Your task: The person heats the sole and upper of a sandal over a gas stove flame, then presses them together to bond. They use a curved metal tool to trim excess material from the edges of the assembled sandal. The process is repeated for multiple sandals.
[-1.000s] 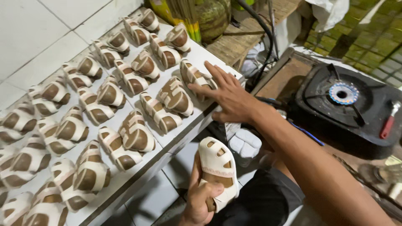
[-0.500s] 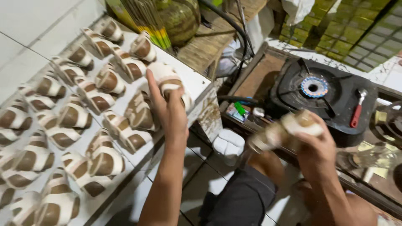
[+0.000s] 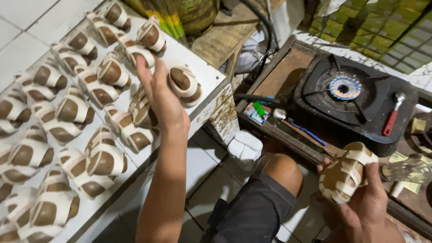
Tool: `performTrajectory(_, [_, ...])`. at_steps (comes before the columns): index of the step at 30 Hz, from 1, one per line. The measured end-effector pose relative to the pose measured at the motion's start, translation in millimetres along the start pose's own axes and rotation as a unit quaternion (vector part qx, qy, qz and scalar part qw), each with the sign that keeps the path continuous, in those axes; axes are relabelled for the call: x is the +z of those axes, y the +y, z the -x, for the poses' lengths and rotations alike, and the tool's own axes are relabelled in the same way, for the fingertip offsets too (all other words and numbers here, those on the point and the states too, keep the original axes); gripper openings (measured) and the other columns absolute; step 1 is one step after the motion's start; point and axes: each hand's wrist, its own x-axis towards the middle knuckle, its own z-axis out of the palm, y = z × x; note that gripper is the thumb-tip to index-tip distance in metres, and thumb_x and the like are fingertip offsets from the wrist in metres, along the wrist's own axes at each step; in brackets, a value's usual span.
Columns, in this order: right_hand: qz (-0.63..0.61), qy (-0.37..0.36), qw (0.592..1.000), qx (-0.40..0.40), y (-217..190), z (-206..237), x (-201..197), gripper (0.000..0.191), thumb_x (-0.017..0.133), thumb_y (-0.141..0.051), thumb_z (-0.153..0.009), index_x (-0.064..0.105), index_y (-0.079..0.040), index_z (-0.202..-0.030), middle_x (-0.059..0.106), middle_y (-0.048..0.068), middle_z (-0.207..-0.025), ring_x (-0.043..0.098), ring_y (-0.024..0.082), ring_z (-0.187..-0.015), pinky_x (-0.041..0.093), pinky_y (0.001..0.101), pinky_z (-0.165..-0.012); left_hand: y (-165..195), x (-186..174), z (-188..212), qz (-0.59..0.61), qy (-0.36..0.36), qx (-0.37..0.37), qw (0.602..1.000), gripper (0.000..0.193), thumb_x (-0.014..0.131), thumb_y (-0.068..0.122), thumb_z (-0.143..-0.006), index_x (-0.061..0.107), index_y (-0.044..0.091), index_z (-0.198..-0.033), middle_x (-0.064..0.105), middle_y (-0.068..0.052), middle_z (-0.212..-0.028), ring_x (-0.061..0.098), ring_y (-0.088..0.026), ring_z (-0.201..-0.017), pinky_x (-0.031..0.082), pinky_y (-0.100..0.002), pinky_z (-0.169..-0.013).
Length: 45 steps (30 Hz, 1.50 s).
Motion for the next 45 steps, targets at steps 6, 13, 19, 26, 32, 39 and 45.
performTrajectory(6, [-0.027,0.008,1.000,0.000,-4.4,2.9,3.8,0.068,0.036,-0.063,-0.111,0.047,-0.009,-0.152,0.058,0.024,-0.134,0.057,0.040,-0.120,0.043,0.0506,-0.101,-20.2,-3.7,-2.5,-0.029,0.007,-0.016,0.999,0.079,0.053,0.009,-0.087,0.025,0.008,-0.160,0.040,-0.017,-0.157,0.050,-0.027,-0.134,0.038,-0.037,-0.114])
performTrajectory(13, [-0.019,0.013,1.000,0.008,-8.8,1.7,0.9,0.068,0.039,-0.060,-0.107,0.047,-0.009,-0.150,0.059,0.026,-0.130,0.058,0.040,-0.118,0.046,0.0495,-0.100,-47.0,16.5,-17.3,0.027,0.019,-0.025,0.999,0.068,0.054,0.008,-0.088,0.042,-0.003,-0.154,0.056,-0.014,-0.138,0.058,-0.020,-0.117,0.046,-0.032,-0.104])
performTrajectory(19, [-0.059,-0.009,0.998,0.011,-7.7,-1.8,-8.7,0.068,0.039,-0.058,-0.106,0.048,-0.007,-0.150,0.061,0.024,-0.129,0.060,0.041,-0.118,0.048,0.0500,-0.098,-41.8,48.7,1.3,-0.026,0.032,0.077,0.996,0.065,0.055,0.005,-0.098,0.034,0.000,-0.160,0.048,-0.017,-0.134,0.045,-0.021,-0.118,0.038,-0.033,-0.104])
performTrajectory(26, [-0.050,-0.030,0.995,-0.087,-31.5,-30.9,-7.0,0.064,0.048,-0.055,-0.112,0.051,-0.003,-0.150,0.062,0.020,-0.130,0.062,0.036,-0.118,0.051,0.0470,-0.103,-123.7,25.1,125.3,-0.212,-0.420,0.252,0.846,0.025,0.065,0.002,-0.095,0.066,0.001,-0.120,0.070,-0.016,-0.115,0.071,-0.031,-0.099,0.057,-0.039,-0.092])
performTrajectory(32, [-0.156,-0.113,0.976,-0.105,-53.0,-78.4,-4.6,0.053,0.054,-0.053,-0.114,0.055,-0.005,-0.137,0.064,0.017,-0.125,0.066,0.037,-0.115,0.057,0.0494,-0.100,-263.7,-1.1,137.6,-0.514,-0.642,0.106,0.559,0.028,0.065,0.008,-0.071,0.072,0.000,-0.098,0.071,-0.022,-0.102,0.066,-0.041,-0.101,0.053,-0.049,-0.088])
performTrajectory(39, [-0.220,0.025,0.971,-0.093,-46.9,-91.6,-14.5,0.058,0.057,-0.053,-0.103,0.060,-0.007,-0.138,0.069,0.017,-0.112,0.071,0.035,-0.096,0.061,0.0473,-0.085,-313.8,11.7,102.0,-0.618,-0.694,0.049,0.366,0.054,0.061,-0.001,-0.080,0.053,0.005,-0.133,0.057,-0.015,-0.131,0.050,-0.037,-0.125,0.045,-0.047,-0.098])
performTrajectory(45, [-0.244,-0.035,0.965,-0.090,-60.5,-101.5,-7.3,0.061,0.055,-0.055,-0.101,0.061,-0.004,-0.133,0.071,0.020,-0.109,0.073,0.036,-0.092,0.062,0.0476,-0.078,-294.6,11.6,93.7,-0.576,-0.717,0.181,0.347,0.057,0.069,0.021,-0.075,0.057,0.008,-0.130,0.061,-0.013,-0.118,0.054,-0.033,-0.119,0.046,-0.045,-0.096])
